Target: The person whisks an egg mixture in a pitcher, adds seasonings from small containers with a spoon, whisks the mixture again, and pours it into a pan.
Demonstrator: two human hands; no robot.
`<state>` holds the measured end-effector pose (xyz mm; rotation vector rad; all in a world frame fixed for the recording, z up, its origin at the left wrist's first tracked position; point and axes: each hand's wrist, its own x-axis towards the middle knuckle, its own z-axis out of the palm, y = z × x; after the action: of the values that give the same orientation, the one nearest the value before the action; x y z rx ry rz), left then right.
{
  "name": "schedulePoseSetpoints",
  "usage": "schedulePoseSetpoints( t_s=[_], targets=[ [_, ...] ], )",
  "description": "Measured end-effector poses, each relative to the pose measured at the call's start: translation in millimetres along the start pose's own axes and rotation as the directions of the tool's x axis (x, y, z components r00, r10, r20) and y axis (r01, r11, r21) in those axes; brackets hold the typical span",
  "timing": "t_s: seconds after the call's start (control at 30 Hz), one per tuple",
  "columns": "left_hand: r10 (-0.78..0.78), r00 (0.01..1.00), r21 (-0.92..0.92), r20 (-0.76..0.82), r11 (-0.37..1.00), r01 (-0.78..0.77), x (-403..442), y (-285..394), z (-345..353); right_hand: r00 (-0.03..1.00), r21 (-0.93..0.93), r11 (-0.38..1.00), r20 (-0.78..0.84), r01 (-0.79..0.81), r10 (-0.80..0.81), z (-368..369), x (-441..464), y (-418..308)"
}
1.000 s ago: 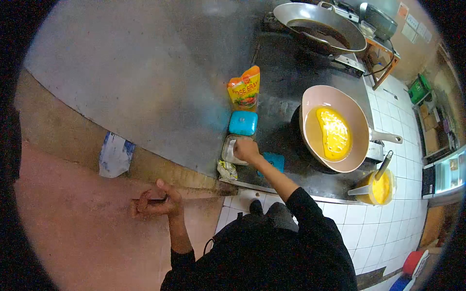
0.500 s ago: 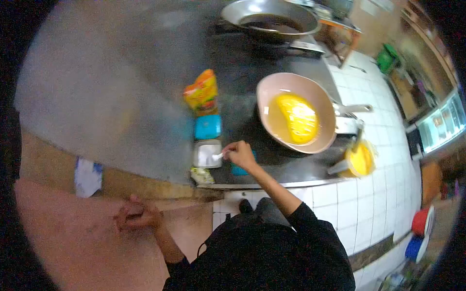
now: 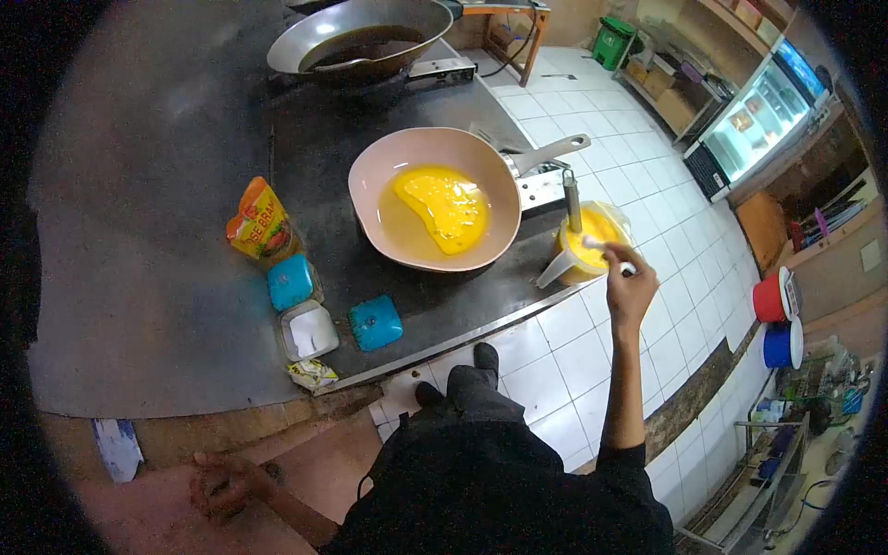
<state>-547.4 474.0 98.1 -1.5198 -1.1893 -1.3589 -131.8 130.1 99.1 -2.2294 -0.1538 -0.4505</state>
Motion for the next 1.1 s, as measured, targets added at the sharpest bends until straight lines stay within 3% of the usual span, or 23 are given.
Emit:
schedulePoseSetpoints(
  t_s=[0.03,0.07,0.1,0.2,0.27,0.37,0.4,0.47,0.53,0.57,0.6,0.73,0.9,0.97,1.0,1.03,1.1],
  targets=[
    [-0.034,0.999,-0.041,0.012,0.999,0.034,-1.4,-2.0,-0.1,1.000,0.000,1.000,0.000,0.000,0.000,1.3,5.4,9.9],
    [-0.068,0.997,-0.081,0.023,0.994,0.069,-2.7,-4.0,-0.3,0.965,-0.237,0.948,-0.104,0.213,-0.242,7.8,9.5,25.8],
    [-0.045,0.999,-0.090,0.001,0.995,0.045,-0.7,-3.2,0.0,0.862,-0.474,0.799,-0.146,0.369,-0.485,12.9,11.1,31.5],
    [-0.004,0.998,-0.093,-0.061,0.996,-0.001,3.5,0.4,1.4,0.893,-0.632,0.704,-0.042,0.324,-0.449,18.5,10.7,35.0],
    [0.021,0.995,-0.075,-0.096,0.997,-0.029,4.5,2.1,-0.2,0.874,-0.583,0.735,-0.085,0.346,-0.479,18.0,9.2,21.2],
    [-0.046,0.999,-0.222,0.012,0.974,0.047,8.5,9.7,-3.7,0.781,-0.372,0.798,-0.242,0.474,-0.576,27.4,2.0,-23.2],
    [-0.017,1.000,-0.145,-0.005,0.989,0.016,11.0,14.3,-4.7,0.766,-0.280,0.798,-0.241,0.534,-0.597,38.5,-5.4,-42.4],
    [0.030,0.999,-0.015,-0.026,0.999,-0.030,11.4,13.9,-3.8,0.714,0.024,0.722,-0.169,0.692,-0.679,73.0,-30.0,-82.4],
    [-0.081,0.995,-0.242,-0.062,0.968,0.064,-0.5,8.3,5.5,0.685,0.137,0.675,-0.031,0.725,-0.728,119.3,-78.4,-113.1],
    [-0.072,0.994,-0.202,-0.077,0.978,0.056,-6.7,3.8,8.1,0.588,0.371,0.554,0.026,0.745,-0.809,141.5,-98.8,-135.9],
    [-0.080,0.992,-0.213,-0.101,0.975,0.057,-13.1,0.2,10.6,0.506,0.441,0.529,0.181,0.725,-0.844,167.5,-123.1,-142.8],
    [-0.039,0.993,-0.252,-0.107,0.968,0.011,-1.5,6.8,8.3,0.215,0.468,0.497,0.533,0.731,-0.819,263.0,-198.8,-168.4],
    [-0.026,0.980,-0.134,-0.196,0.991,-0.001,-1.6,5.9,7.8,0.035,0.448,0.404,0.635,0.798,-0.772,340.8,-226.1,-176.6],
    [0.053,0.997,0.074,-0.058,0.996,-0.049,-2.5,5.7,0.1,-0.036,0.454,0.381,0.678,0.805,-0.734,346.5,-230.9,-177.0],
    [0.053,0.997,0.083,-0.057,0.995,-0.048,-6.5,4.0,2.6,-0.053,0.469,0.398,0.697,0.788,-0.715,347.9,-232.5,-177.0],
    [-0.061,0.995,-0.113,-0.080,0.992,0.051,-12.1,3.9,7.5,-0.070,0.481,0.417,0.715,0.771,-0.695,348.7,-233.8,-176.1],
    [-0.177,0.981,-0.309,-0.083,0.940,0.143,-11.9,6.0,8.4,-0.045,0.473,0.480,0.745,0.739,-0.665,346.4,-233.9,-175.6]
  ],
)
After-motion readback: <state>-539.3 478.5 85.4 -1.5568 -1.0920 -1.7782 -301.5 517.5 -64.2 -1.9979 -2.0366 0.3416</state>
